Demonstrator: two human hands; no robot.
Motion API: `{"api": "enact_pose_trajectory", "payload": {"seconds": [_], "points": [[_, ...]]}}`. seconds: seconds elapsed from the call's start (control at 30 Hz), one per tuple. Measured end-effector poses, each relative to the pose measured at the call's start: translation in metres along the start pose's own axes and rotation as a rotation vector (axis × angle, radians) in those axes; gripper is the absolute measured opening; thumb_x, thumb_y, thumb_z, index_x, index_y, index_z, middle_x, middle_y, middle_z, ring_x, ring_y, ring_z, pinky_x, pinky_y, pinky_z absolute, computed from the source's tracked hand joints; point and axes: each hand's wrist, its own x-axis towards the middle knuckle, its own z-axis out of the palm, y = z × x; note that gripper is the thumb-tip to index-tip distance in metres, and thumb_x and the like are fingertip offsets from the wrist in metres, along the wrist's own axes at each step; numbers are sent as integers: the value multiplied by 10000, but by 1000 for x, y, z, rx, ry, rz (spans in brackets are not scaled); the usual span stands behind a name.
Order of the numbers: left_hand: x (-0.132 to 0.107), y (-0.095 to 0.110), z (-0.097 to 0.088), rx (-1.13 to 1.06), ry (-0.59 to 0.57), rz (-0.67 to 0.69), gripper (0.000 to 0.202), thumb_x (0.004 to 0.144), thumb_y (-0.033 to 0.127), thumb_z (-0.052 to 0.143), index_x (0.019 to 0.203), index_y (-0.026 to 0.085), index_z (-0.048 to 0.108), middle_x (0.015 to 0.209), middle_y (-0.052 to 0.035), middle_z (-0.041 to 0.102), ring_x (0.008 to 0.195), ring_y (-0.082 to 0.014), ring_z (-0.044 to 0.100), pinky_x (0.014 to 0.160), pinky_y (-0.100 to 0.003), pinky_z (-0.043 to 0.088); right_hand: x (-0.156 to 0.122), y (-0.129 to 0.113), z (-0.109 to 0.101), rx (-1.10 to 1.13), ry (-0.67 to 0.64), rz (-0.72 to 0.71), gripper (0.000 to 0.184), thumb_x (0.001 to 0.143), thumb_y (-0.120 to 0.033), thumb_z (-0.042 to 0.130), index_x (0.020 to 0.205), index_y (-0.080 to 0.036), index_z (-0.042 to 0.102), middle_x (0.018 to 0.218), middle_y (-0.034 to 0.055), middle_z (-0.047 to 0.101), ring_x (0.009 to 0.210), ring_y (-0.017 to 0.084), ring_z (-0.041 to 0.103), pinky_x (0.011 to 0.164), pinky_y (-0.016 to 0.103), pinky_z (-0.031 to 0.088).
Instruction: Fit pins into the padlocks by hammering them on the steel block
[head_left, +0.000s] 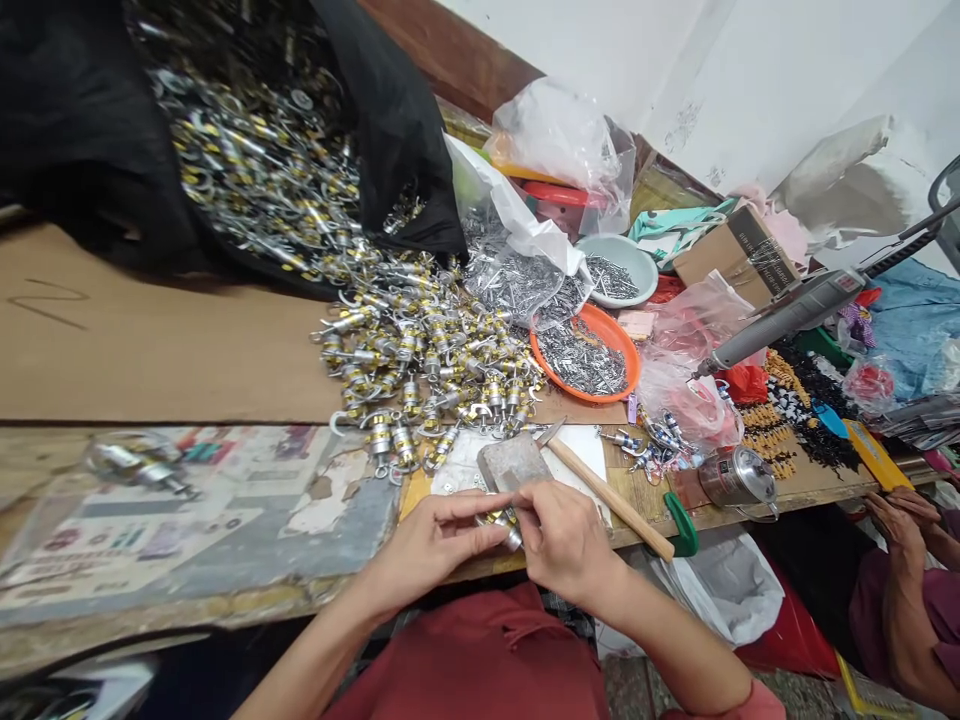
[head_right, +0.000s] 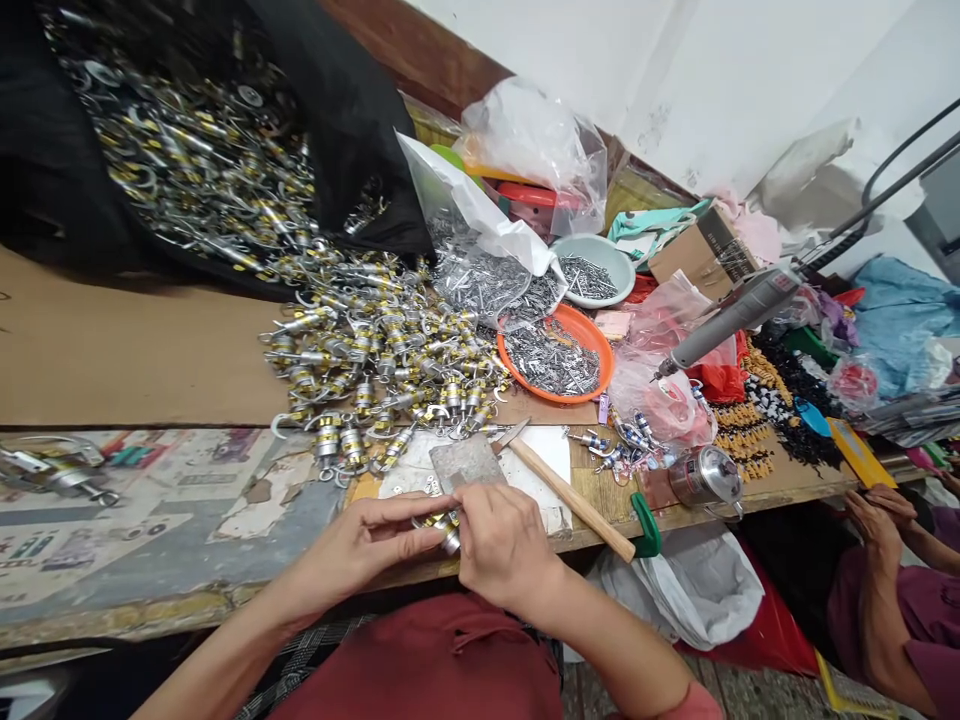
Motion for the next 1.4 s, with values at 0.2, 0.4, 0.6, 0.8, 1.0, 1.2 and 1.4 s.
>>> {"api": "enact_pose_trajectory", "payload": {"seconds": [0.2,0.4,0.6,0.8,1.0,1.2,1.4], "points": [[0,0,1,-15,-10,9,330,624,289,706,939,199,742,991,-73,744,931,-293,662,808,-382,534,-1,1,2,-56,3,-32,146,860,-113,368,854,-179,498,696,40,581,635,180,542,575,276,393],[0,-5,-1,-13,18,-46,387,586,311,735,946,171,738,998,-87,740,944,-296,653,837,-378,518,-8,5,4,16,89,-124,165,867,-87,360,858,-178,498,677,32,584,602,162,520,553,265,394],[2,-11,-2,-62,12,-77,380,570,320,755,926,188,747,995,-77,740,908,-282,662,825,-365,522,-11,10,5,104,141,-192,158,852,-59,385,842,-175,493,733,56,637,680,171,582,616,275,465],[1,-12,-1,-83,-10,-74,358,585,318,752,926,207,748,939,-63,750,874,-266,664,807,-361,530,-10,11,2,118,132,-241,162,864,-72,387,856,-172,514,786,70,671,739,170,622,657,281,500],[1,-13,-2,-67,-2,-57,332,586,323,753,899,210,757,949,-68,748,878,-270,664,811,-368,529,-10,10,3,116,170,-282,169,861,-60,389,847,-165,520,784,76,679,744,169,638,655,280,512],[0,-18,-3,-39,11,-65,349,583,331,758,904,194,756,963,-87,746,891,-289,664,814,-388,528,-13,10,6,125,183,-270,177,856,-48,389,852,-162,524,786,79,677,761,166,639,661,276,516],[-2,-19,-1,-115,-9,-92,386,569,325,765,927,180,748,906,-78,756,824,-267,680,778,-372,544,-15,10,10,120,191,-255,182,838,-42,399,843,-171,527,791,70,676,746,163,629,650,280,509]]}}
